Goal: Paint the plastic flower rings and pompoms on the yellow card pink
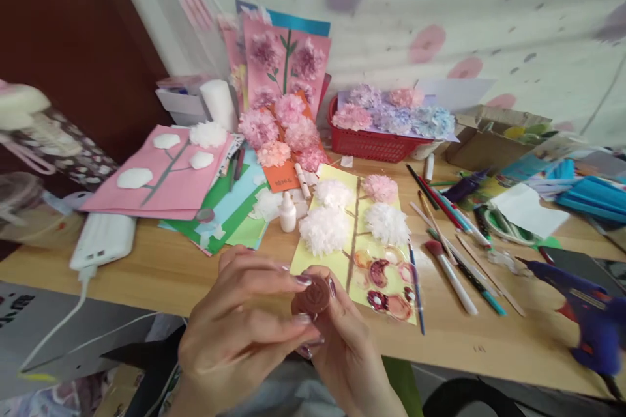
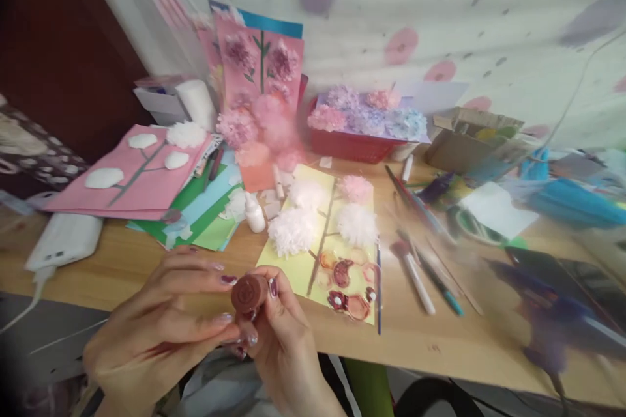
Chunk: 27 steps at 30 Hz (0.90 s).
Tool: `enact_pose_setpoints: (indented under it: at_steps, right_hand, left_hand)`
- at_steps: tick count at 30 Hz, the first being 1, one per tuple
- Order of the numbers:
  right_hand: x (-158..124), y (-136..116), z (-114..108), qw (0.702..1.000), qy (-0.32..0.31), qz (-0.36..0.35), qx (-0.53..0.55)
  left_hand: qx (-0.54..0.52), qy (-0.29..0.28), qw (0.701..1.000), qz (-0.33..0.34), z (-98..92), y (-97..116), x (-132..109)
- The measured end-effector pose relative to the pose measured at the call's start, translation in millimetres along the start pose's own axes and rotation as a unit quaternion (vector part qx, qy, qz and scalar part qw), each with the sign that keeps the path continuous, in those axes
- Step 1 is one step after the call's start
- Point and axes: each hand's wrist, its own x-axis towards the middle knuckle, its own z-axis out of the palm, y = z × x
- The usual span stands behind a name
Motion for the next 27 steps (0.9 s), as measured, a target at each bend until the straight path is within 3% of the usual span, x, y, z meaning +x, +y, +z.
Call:
enact_pose_setpoints:
  at_steps: [3, 5, 10, 12, 14, 17, 21, 24, 27]
  right_hand:
    - [5, 4, -1, 1.000, 0.007, -0.005, -0.024]
    - [6, 5, 2, 0.997, 0.021, 0.001, -0.072]
    - [-3, 12, 7, 0.959, 0.047, -0.054, -0.275]
    - [-8, 18, 6, 0.934, 0.067, -0.096, -0.337]
    - [-13, 22, 4, 0.906, 0.101, -0.136, -0.388]
    - [-20, 23, 3, 0.872, 0.129, -0.190, -0.432]
    - [-28, 9, 1, 0.874, 0.110, -0.188, -0.434]
    - [-30, -1, -3, 0.859, 0.076, -0.204, -0.464]
    - [-28, -4, -7, 0.813, 0.059, -0.280, -0.506]
  left_hand:
    - [0.000, 0.098, 0.993, -0.059, -17.7, -9, -8]
    - [0.019, 0.099, 0.986, -0.132, -24.5, -9, -13]
    - [0.013, -0.099, 0.950, -0.297, -11.5, 6, -17]
    - [-0.023, -0.128, 0.937, -0.324, -0.9, 9, -20]
    - [-0.031, -0.118, 0.945, -0.304, 9.0, 8, -25]
    - [-0.008, -0.073, 0.974, -0.216, 21.2, 2, -32]
    - [-0.039, -0.057, 0.989, -0.134, 31.4, -3, -29]
    - [-0.065, -0.064, 0.986, -0.138, 35.8, 1, -21]
    - [-0.069, -0.046, 0.980, -0.178, 40.9, 10, -15]
